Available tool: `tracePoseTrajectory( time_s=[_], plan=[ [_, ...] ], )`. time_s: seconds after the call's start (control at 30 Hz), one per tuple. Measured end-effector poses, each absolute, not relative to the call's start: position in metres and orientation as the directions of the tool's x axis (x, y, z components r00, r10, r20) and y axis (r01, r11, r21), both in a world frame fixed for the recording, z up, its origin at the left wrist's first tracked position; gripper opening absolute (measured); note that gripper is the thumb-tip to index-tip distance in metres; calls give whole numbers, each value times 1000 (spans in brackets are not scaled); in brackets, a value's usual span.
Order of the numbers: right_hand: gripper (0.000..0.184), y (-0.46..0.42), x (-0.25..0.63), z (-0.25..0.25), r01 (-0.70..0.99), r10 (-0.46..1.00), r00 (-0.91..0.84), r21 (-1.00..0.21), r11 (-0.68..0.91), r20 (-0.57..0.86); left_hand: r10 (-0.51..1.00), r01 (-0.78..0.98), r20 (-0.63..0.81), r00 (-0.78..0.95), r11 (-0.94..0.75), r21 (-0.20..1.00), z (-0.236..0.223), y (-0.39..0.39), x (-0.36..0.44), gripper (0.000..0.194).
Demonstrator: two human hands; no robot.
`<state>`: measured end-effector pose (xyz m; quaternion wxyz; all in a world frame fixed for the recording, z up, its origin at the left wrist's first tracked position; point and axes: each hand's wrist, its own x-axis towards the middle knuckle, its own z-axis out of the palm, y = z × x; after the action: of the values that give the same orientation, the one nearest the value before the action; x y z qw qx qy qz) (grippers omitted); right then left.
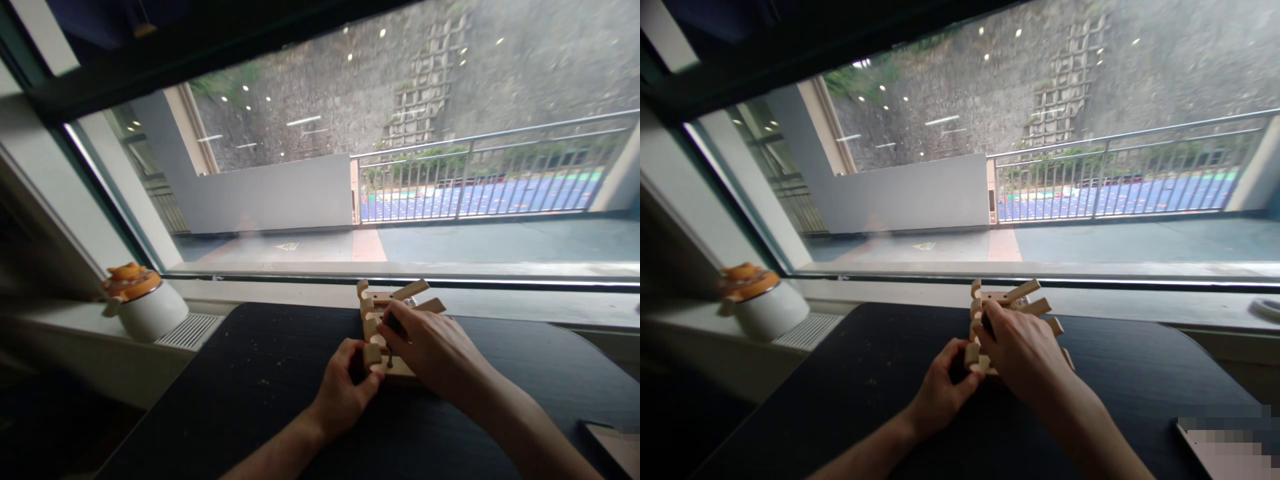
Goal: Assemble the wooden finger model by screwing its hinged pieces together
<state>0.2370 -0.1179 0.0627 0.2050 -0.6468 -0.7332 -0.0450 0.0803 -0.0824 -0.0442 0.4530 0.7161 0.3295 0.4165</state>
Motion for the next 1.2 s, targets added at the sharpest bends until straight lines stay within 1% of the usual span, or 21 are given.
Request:
tracePoseTrajectory(
  time_s=[0.17,0.3,0.4,0.5,0.57,0.63,0.7,0.77,0.83,0.9,1.0,1.1,1.2],
  plan=[
    [19,-111,238,55,978,912,12,-195,75,410,854,114,296,428,-376,919,-43,-82,81,24],
    [19,-111,239,52,979,912,55,-201,30,406,861,125,292,417,-372,920,-42,-82,81,24],
    [14,-111,240,50,970,902,37,-233,72,430,855,100,295,427,-369,924,-43,-82,81,25],
    [18,-113,243,50,955,881,-35,-243,168,471,852,85,297,431,-366,927,-43,-82,81,25],
    [19,-115,246,52,948,888,-97,-230,220,451,852,81,296,433,-364,928,-44,-82,81,25],
    [17,-119,249,54,943,907,-134,-229,240,400,852,79,293,434,-361,929,-44,-82,81,25],
    [20,-123,252,56,938,918,-156,-236,253,364,852,82,294,433,-362,929,-43,-82,81,25],
    [25,-125,254,56,932,910,-180,-232,279,372,850,84,295,436,-365,927,-43,-82,81,25],
    [25,-125,254,56,933,902,-184,-218,285,391,850,89,297,436,-369,925,-43,-82,81,25],
    [19,-123,253,57,947,906,-155,-202,250,393,852,97,296,432,-371,924,-43,-81,81,24],
    [13,-119,251,59,974,923,-84,-165,155,375,856,98,289,428,-363,927,-44,-81,81,24],
    [17,-118,248,62,989,939,-35,-125,82,342,858,85,276,433,-344,935,-44,-81,81,25],
    [15,-120,246,62,990,946,-20,-126,64,324,855,85,285,433,-353,932,-44,-82,81,25]
  ],
)
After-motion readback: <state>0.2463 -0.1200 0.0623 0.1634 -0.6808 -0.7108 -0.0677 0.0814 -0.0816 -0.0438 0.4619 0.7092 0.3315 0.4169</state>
